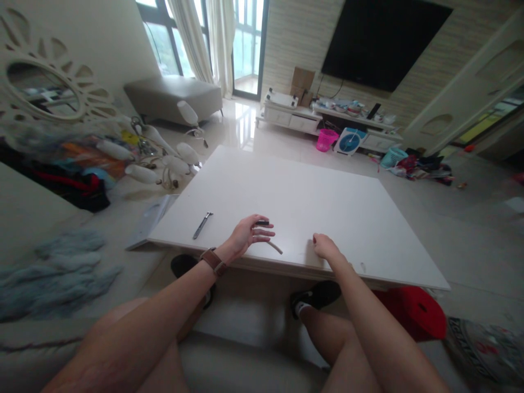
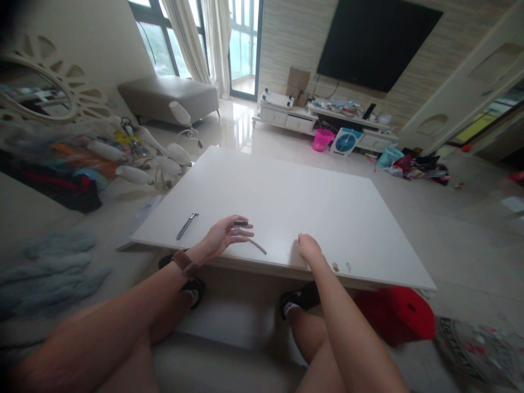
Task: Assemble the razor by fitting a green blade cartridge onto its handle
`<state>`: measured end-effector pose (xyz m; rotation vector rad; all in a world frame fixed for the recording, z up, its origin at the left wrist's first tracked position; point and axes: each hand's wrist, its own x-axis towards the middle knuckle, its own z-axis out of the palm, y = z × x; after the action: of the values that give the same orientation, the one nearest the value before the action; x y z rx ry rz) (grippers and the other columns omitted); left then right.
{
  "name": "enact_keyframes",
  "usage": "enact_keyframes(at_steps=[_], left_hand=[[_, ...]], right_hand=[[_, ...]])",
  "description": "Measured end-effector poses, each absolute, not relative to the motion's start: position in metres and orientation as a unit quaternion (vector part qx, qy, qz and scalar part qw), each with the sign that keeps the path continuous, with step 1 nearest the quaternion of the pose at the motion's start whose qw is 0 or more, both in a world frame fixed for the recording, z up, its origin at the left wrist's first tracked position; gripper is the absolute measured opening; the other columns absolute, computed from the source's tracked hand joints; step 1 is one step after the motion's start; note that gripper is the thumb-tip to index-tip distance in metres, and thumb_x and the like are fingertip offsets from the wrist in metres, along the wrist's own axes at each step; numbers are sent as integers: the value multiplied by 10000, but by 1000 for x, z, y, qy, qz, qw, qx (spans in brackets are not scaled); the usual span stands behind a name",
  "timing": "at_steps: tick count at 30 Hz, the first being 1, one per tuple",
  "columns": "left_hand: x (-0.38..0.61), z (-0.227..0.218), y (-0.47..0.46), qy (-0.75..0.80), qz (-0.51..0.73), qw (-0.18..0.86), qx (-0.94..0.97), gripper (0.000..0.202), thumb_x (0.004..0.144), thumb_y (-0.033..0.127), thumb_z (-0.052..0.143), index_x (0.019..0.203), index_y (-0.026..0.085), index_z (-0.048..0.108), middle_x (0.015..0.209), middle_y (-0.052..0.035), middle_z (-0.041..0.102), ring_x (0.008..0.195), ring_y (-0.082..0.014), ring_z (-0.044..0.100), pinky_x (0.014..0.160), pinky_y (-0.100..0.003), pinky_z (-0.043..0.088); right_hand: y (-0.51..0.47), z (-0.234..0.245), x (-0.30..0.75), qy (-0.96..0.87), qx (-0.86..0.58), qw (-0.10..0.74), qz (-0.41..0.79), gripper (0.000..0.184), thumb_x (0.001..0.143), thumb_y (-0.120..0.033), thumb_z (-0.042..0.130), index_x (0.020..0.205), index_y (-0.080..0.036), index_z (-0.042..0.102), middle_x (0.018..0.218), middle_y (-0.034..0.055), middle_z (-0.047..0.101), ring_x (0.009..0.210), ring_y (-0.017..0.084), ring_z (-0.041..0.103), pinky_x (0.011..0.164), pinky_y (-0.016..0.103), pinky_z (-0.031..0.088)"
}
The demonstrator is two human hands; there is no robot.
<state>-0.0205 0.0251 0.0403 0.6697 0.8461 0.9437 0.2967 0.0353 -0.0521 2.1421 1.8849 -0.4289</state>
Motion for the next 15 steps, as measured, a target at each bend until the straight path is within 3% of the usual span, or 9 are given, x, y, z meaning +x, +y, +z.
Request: enact_keyframes(at_steps=[7,15], left_hand=[[-19,43,24,398,418,760,299,252,890,305,523,974,102,644,981,-182,725,802,-254,744,672,-314,593],[-20,41,25,391,419,765,295,243,864,303,560,973,104,648,981,-182,722,795,-256,742,672,-322,590]], right_hand=[[30,-51,295,642,736,159,-146,264,817,-86,579,1054,-160,668,1054,163,711,973,260,683,762,302,453],[33,-48,285,637,747,124,-145,223,798,-98,594,987,-175,684,1031,155,720,974,257,682,774,304,456]])
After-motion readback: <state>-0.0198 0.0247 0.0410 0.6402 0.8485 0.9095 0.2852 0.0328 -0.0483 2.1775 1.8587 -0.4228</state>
